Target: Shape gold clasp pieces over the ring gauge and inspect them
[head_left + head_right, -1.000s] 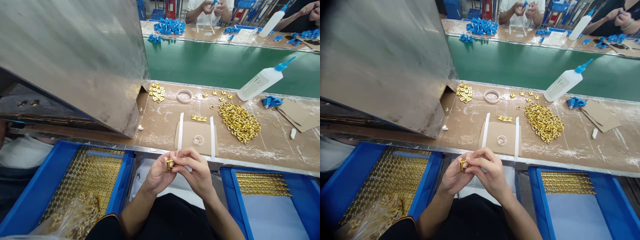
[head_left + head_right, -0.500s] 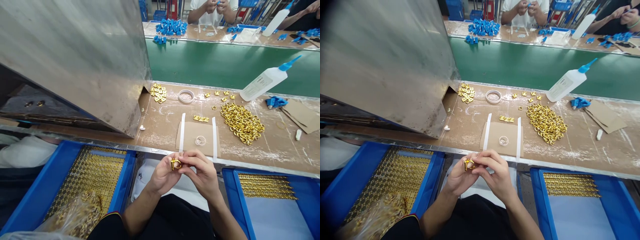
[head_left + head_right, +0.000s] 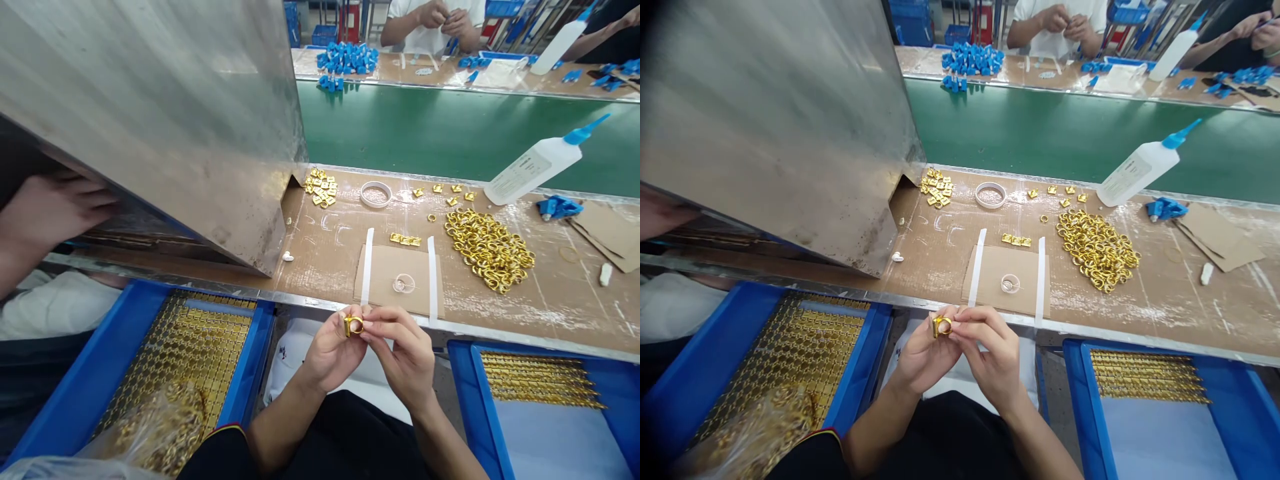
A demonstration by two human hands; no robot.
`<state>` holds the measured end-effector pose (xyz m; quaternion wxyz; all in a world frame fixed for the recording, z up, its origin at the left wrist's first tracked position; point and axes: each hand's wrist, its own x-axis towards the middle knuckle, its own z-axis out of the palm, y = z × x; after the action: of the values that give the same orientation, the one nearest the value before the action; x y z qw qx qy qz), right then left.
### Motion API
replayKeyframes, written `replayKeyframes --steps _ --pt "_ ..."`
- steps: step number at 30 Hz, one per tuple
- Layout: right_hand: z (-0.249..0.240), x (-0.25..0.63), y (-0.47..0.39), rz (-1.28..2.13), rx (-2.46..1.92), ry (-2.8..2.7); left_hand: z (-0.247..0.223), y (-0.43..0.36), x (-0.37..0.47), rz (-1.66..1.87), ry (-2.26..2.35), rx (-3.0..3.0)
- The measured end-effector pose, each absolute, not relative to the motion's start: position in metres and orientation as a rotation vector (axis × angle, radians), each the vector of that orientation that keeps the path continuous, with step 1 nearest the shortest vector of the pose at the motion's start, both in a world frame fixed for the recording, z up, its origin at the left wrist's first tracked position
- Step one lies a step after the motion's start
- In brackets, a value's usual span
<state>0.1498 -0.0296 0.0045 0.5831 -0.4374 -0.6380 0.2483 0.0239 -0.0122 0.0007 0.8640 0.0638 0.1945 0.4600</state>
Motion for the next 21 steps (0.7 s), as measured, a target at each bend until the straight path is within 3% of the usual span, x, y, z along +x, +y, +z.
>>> replayKeyframes --steps 9,21 --pt "-0.007 0.135 -0.042 0.381 -1.136 -1.442 0.002 -0.015 0.032 0.977 0.417 0.143" --pt "-0.005 0.135 -0.034 0.443 -1.144 -1.404 0.003 -0.012 0.033 0.998 0.503 0.052"
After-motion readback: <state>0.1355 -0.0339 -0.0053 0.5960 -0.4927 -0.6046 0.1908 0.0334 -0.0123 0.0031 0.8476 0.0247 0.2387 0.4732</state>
